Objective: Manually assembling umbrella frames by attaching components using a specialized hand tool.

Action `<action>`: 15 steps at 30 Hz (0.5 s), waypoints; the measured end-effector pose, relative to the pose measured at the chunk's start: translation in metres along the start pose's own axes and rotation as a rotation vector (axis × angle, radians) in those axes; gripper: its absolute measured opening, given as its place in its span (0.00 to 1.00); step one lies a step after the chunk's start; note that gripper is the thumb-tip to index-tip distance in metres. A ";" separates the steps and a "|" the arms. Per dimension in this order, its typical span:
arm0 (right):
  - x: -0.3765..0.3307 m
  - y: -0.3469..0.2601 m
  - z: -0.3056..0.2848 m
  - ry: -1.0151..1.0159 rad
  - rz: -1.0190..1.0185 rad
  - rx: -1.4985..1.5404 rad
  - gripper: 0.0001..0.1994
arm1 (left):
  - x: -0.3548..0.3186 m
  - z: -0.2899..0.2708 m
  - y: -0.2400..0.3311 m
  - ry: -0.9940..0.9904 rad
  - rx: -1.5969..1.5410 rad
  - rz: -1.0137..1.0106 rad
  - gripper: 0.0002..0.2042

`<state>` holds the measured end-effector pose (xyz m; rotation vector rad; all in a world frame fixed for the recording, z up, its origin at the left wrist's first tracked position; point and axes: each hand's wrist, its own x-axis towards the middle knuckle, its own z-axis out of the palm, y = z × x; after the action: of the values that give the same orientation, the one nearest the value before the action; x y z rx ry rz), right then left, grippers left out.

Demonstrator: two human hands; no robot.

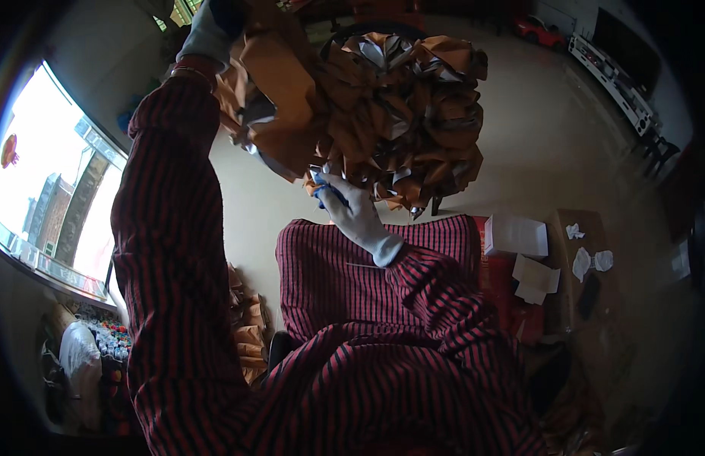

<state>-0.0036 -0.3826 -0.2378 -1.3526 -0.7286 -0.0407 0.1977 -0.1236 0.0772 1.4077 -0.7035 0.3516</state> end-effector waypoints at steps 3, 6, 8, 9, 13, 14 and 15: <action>0.002 -0.026 0.037 -0.236 -0.101 0.093 0.18 | 0.001 -0.003 0.023 -0.258 -0.389 -0.126 0.16; -0.016 -0.078 0.082 -0.571 0.163 0.436 0.21 | -0.029 0.021 0.035 -0.248 0.263 0.034 0.14; -0.020 -0.097 0.103 -0.474 -0.043 0.286 0.22 | -0.043 0.046 0.036 -0.388 -0.364 -0.204 0.13; -0.016 -0.105 0.101 -0.411 0.036 0.380 0.23 | -0.049 0.082 0.035 -0.230 -0.224 -0.187 0.11; -0.005 -0.135 0.111 -0.187 0.065 0.820 0.21 | -0.084 0.100 0.057 -0.164 -0.153 -0.115 0.08; -0.008 -0.128 0.110 -0.215 0.168 0.975 0.18 | -0.086 0.095 0.054 -0.494 -0.420 -0.110 0.08; -0.015 -0.126 0.098 -0.163 0.271 0.993 0.17 | -0.090 0.100 0.050 -0.655 -0.486 -0.004 0.09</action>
<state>-0.1133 -0.3321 -0.1327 -0.4845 -0.5628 0.5837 0.0755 -0.1972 0.0591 1.0437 -1.2228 -0.2955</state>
